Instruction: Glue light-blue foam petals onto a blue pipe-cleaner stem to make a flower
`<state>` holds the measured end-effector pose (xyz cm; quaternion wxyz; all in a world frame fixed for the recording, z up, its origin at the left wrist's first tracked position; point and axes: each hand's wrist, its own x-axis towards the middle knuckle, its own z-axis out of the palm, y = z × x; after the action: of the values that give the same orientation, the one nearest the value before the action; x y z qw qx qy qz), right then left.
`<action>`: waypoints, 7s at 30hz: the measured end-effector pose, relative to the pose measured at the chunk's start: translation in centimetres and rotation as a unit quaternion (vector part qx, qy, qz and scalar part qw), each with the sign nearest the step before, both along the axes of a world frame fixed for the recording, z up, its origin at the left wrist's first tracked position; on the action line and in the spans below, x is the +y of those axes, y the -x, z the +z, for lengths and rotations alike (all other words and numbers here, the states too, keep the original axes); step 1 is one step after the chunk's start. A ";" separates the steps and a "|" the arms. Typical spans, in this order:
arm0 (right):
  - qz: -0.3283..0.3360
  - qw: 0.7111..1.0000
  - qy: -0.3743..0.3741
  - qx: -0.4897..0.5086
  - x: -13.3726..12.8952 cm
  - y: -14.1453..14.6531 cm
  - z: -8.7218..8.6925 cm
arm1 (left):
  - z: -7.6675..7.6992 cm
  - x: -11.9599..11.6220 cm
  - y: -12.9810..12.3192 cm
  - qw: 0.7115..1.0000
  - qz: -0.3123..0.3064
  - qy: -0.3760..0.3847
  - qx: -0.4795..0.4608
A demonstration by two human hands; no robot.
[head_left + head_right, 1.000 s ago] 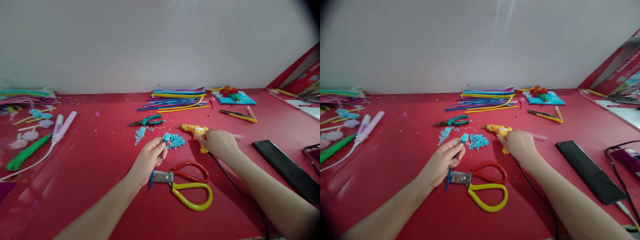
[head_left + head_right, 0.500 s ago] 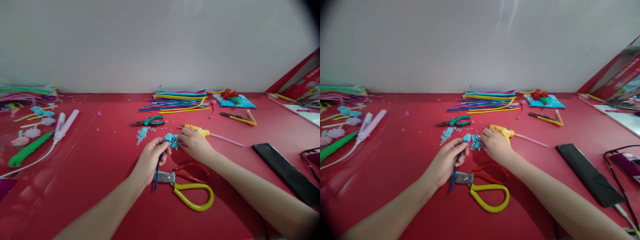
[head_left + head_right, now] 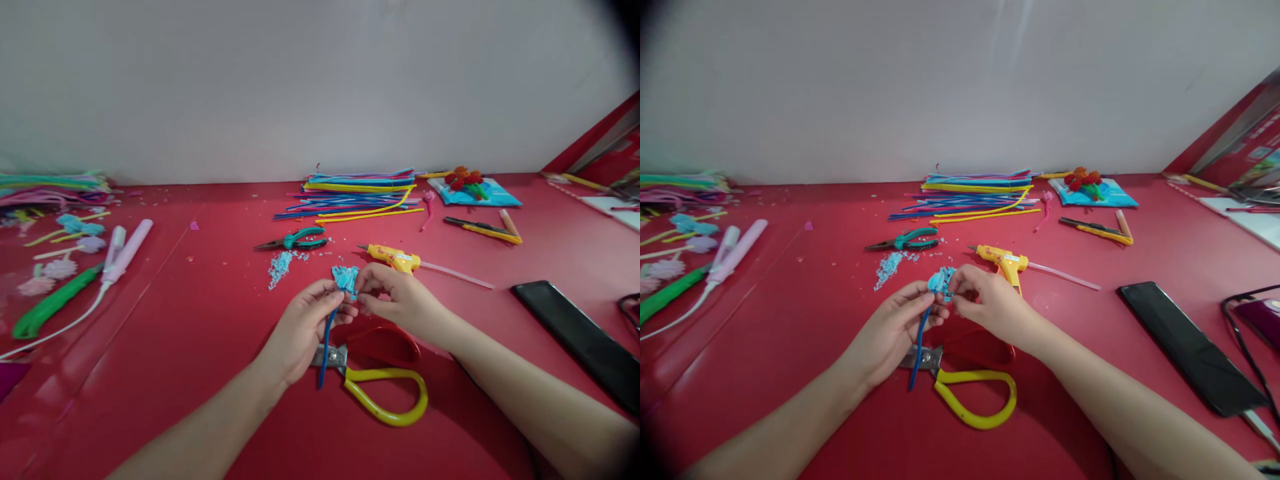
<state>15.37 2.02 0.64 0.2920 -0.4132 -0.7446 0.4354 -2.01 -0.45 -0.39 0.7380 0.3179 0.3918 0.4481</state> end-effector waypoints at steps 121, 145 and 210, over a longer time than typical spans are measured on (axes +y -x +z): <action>-0.235 0.961 -0.002 -0.144 4.1 -5.5 -1.2 | 0.2 0.0 -0.1 0.992 0.113 -0.042 0.047; -0.079 0.987 0.079 0.117 -1.8 -1.6 1.4 | -0.1 0.0 0.1 0.983 0.178 -0.051 0.022; -0.180 0.980 -0.039 -0.068 -0.8 -1.7 0.2 | -0.6 0.5 0.5 0.977 0.210 -0.024 0.006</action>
<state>17.06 1.20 0.89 0.3299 -0.5579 -0.6923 0.3171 -2.50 0.02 -0.97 0.6173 0.2486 0.4436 0.6003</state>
